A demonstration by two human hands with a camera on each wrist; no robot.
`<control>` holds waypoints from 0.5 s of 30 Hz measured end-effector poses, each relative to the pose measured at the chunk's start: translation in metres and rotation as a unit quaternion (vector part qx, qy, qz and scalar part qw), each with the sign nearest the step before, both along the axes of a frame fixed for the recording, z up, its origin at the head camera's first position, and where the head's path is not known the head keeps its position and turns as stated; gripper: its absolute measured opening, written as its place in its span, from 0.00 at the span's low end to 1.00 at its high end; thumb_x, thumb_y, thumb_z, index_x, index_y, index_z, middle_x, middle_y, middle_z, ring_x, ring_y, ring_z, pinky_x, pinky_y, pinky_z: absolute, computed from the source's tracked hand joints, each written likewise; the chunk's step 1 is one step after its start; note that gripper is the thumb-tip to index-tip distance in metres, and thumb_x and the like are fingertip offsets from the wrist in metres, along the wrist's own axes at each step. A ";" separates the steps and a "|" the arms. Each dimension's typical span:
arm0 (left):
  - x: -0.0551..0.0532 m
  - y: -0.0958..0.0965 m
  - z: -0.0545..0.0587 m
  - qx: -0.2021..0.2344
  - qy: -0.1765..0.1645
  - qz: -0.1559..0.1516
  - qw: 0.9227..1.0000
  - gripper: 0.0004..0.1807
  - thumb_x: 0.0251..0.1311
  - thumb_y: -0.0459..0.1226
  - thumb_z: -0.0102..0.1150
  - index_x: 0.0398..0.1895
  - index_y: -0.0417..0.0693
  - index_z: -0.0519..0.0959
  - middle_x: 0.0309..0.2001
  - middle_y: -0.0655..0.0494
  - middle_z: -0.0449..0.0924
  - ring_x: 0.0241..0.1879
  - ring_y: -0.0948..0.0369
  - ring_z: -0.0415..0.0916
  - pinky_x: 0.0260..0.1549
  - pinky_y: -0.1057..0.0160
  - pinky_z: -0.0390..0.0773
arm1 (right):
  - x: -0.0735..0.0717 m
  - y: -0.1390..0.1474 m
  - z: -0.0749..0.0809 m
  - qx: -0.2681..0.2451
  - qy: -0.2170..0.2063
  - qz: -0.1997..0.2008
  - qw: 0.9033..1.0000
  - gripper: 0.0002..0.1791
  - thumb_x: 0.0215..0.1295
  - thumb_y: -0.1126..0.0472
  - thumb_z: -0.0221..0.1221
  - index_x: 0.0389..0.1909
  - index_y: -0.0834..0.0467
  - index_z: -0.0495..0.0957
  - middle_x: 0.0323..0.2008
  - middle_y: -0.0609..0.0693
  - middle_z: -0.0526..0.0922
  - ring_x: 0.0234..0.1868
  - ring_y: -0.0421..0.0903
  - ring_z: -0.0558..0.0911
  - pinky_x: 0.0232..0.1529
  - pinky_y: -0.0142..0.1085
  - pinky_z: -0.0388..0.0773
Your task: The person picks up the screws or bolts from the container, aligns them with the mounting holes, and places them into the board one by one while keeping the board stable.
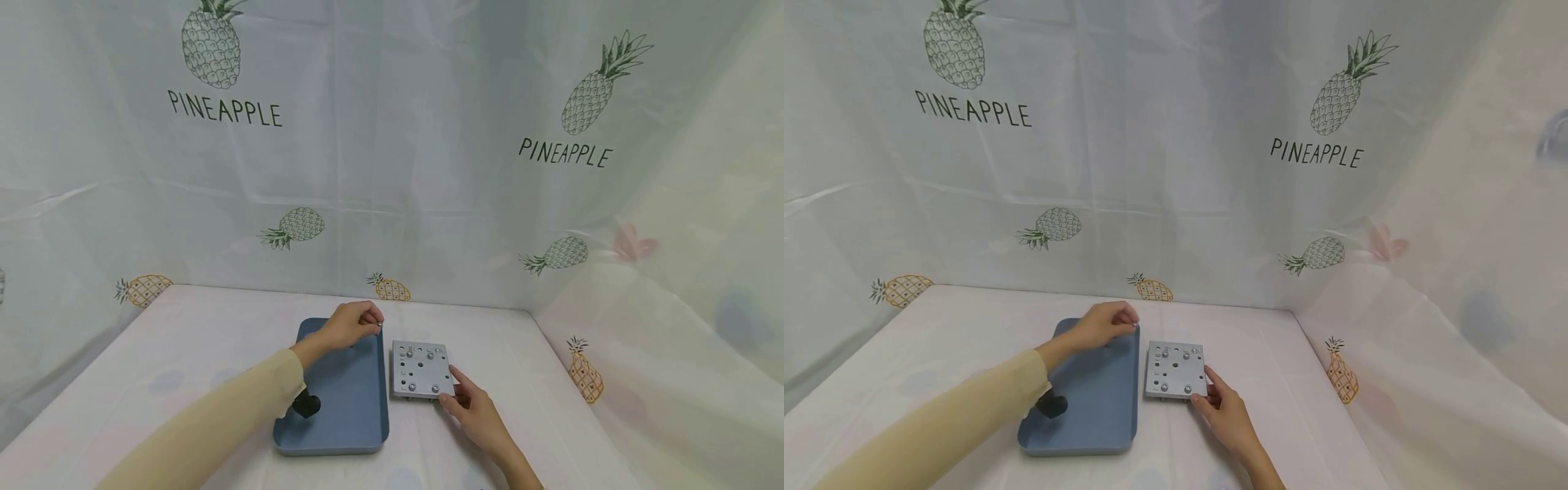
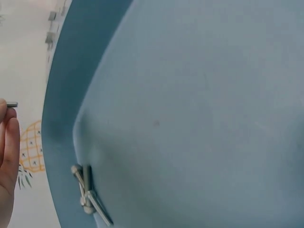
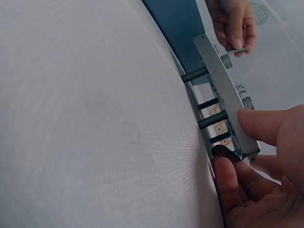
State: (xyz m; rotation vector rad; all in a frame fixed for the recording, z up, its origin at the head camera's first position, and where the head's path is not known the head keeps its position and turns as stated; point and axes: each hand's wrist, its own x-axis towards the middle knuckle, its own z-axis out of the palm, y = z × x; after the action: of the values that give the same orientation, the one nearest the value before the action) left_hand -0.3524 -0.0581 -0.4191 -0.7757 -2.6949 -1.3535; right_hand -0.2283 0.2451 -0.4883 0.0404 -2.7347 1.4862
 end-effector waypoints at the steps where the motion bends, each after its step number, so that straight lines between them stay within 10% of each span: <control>1: 0.000 0.002 0.000 0.003 -0.001 -0.001 1.000 0.06 0.69 0.31 0.69 0.45 0.48 0.84 0.38 0.60 0.85 0.38 0.64 0.81 0.41 0.62 0.82 | 0.000 0.000 0.000 0.001 0.000 0.000 1.000 0.40 0.71 0.53 0.70 0.80 0.57 0.66 0.48 0.53 0.86 0.45 0.45 0.81 0.38 0.32 0.79; 15: 0.004 0.036 0.003 0.013 -0.011 -0.022 1.000 0.06 0.70 0.31 0.68 0.46 0.48 0.83 0.40 0.59 0.84 0.40 0.63 0.80 0.44 0.62 0.83 | 0.000 0.001 0.001 -0.001 0.006 0.005 1.000 0.40 0.71 0.54 0.70 0.79 0.58 0.66 0.48 0.53 0.86 0.45 0.45 0.81 0.39 0.31 0.80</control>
State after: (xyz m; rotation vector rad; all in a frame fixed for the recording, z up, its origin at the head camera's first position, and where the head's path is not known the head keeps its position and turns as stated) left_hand -0.3486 -0.0220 -0.4158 -0.8282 -2.6863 -1.4114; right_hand -0.2286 0.2460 -0.4876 0.0636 -2.7279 1.4857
